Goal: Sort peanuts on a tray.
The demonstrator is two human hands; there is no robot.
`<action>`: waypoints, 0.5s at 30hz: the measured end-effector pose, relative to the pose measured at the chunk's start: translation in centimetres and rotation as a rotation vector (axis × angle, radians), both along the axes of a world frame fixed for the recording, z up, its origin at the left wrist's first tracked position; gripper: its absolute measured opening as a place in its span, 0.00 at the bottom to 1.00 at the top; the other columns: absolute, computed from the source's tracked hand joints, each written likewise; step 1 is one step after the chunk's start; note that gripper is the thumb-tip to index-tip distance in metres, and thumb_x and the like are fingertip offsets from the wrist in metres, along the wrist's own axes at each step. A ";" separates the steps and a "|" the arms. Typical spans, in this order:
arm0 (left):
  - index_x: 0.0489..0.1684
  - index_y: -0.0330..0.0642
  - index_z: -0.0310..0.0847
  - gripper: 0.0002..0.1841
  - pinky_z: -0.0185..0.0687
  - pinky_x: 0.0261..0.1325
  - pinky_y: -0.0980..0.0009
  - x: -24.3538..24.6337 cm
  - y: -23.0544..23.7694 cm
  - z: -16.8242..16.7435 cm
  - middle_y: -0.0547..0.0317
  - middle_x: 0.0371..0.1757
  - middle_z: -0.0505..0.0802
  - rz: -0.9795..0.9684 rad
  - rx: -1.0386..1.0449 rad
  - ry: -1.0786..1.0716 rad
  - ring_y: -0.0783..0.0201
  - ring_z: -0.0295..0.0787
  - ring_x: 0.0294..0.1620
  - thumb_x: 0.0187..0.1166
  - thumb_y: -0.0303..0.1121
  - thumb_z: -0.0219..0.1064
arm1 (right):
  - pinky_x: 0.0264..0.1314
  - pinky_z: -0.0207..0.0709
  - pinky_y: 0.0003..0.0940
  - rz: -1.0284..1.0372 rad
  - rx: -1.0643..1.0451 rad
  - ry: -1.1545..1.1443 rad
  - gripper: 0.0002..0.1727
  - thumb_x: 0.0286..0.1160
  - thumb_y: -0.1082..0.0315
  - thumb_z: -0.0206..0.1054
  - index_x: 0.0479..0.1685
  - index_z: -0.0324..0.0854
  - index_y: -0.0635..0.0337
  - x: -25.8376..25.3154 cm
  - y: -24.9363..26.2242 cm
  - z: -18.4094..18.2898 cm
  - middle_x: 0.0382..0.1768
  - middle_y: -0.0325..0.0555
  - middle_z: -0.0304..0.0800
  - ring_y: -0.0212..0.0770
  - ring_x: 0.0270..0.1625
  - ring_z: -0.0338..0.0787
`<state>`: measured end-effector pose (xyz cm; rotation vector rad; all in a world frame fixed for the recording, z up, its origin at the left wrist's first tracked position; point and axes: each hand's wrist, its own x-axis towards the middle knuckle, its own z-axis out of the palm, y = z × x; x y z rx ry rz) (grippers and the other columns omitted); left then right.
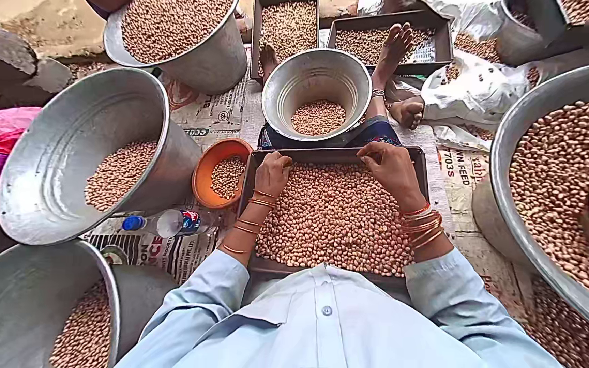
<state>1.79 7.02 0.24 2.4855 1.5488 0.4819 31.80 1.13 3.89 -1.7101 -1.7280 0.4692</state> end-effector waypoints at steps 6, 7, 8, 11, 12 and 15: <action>0.48 0.38 0.91 0.08 0.84 0.56 0.43 -0.5 -1.6 -0.1 0.39 0.46 0.89 -0.029 0.039 0.057 0.37 0.88 0.53 0.76 0.29 0.75 | 0.49 0.81 0.64 0.051 -0.233 -0.184 0.05 0.76 0.64 0.73 0.42 0.95 0.50 1.7 0.9 -1.4 0.38 0.50 0.96 0.57 0.46 0.94; 0.48 0.38 0.91 0.08 0.84 0.56 0.43 -0.5 -1.5 -0.3 0.39 0.46 0.89 -0.024 0.038 0.064 0.37 0.88 0.53 0.76 0.29 0.75 | 0.48 0.81 0.64 0.062 -0.260 -0.214 0.05 0.76 0.64 0.73 0.42 0.95 0.49 1.3 0.9 -1.3 0.38 0.51 0.96 0.57 0.46 0.93; 0.49 0.38 0.91 0.08 0.85 0.57 0.43 -0.6 -1.5 -0.5 0.38 0.47 0.89 -0.018 0.034 0.072 0.37 0.88 0.53 0.77 0.29 0.74 | 0.47 0.80 0.64 0.061 -0.274 -0.241 0.05 0.75 0.65 0.73 0.41 0.95 0.50 0.9 0.8 -1.2 0.38 0.51 0.96 0.58 0.46 0.93; 0.49 0.38 0.91 0.09 0.85 0.56 0.43 -0.7 -1.7 -0.6 0.38 0.47 0.90 -0.006 0.028 0.082 0.37 0.88 0.53 0.77 0.31 0.74 | 0.46 0.80 0.65 0.012 -0.268 -0.313 0.05 0.73 0.69 0.72 0.40 0.93 0.54 0.4 0.5 -1.1 0.40 0.55 0.95 0.62 0.48 0.93; 0.49 0.39 0.90 0.09 0.85 0.54 0.43 -0.8 -1.7 -0.7 0.38 0.46 0.89 0.001 0.027 0.079 0.37 0.88 0.52 0.77 0.31 0.75 | 0.46 0.81 0.65 -0.004 -0.261 -0.332 0.05 0.72 0.70 0.72 0.40 0.93 0.54 0.5 0.5 -1.1 0.40 0.56 0.95 0.62 0.48 0.93; 0.54 0.38 0.87 0.11 0.84 0.56 0.39 -0.2 -1.4 -0.4 0.37 0.48 0.89 0.031 -0.041 0.025 0.35 0.88 0.54 0.77 0.29 0.75 | 0.44 0.81 0.64 -0.010 -0.275 -0.397 0.05 0.72 0.70 0.72 0.41 0.93 0.55 0.5 0.4 -1.8 0.40 0.57 0.95 0.62 0.47 0.93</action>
